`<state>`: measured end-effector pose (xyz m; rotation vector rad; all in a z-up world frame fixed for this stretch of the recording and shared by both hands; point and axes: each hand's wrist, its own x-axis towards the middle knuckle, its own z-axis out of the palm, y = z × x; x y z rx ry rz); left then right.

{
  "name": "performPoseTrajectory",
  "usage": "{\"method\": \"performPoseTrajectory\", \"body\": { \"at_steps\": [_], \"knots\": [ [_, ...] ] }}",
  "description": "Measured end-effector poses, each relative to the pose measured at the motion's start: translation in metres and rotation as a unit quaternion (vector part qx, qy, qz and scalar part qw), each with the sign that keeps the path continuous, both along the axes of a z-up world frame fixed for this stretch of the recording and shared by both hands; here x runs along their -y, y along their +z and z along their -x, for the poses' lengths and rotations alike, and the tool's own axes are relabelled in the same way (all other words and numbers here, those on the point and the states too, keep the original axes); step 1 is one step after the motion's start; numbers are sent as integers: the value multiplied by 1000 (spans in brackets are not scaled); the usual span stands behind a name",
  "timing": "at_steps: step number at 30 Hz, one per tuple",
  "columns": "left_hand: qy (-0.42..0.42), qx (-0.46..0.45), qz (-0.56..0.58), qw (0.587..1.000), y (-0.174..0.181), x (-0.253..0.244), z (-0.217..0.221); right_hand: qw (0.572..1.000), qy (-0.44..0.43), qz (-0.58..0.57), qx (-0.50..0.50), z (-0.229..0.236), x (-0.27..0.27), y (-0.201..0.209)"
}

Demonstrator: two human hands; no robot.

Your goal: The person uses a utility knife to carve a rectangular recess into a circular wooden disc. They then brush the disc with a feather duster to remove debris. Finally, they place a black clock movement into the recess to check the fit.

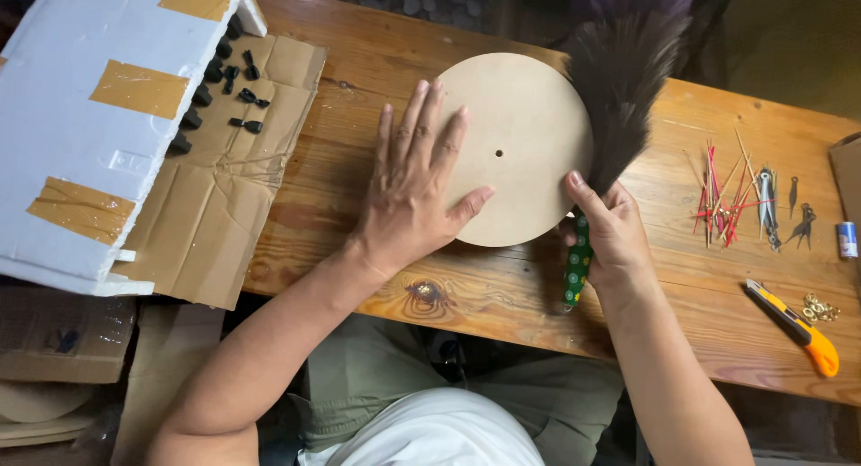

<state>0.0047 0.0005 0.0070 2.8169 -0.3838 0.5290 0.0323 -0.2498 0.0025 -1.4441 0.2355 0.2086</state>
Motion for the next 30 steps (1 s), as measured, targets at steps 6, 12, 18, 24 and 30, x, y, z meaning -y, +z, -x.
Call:
{"method": "performPoseTrajectory", "body": {
  "at_steps": [6, 12, 18, 24, 30],
  "knots": [
    [60, -6, 210, 976, -6, 6, -19, 1000, -7, 6, 8, 4, -3, 4],
    [101, 31, 213, 971, -5, 11, -24, 999, 7, 9, 52, 7, -1, -2],
    [54, -20, 249, 967, -3, 2, -18, 998, 0, 19, 54, 6, -2, -5],
    [42, -21, 269, 962, 0, 2, -15, 998, 4, 17, 53, 10, -5, 0],
    [73, -20, 294, 953, -10, 5, -16, 998, 0, 23, 60, 10, -4, -5]
  ]
}}
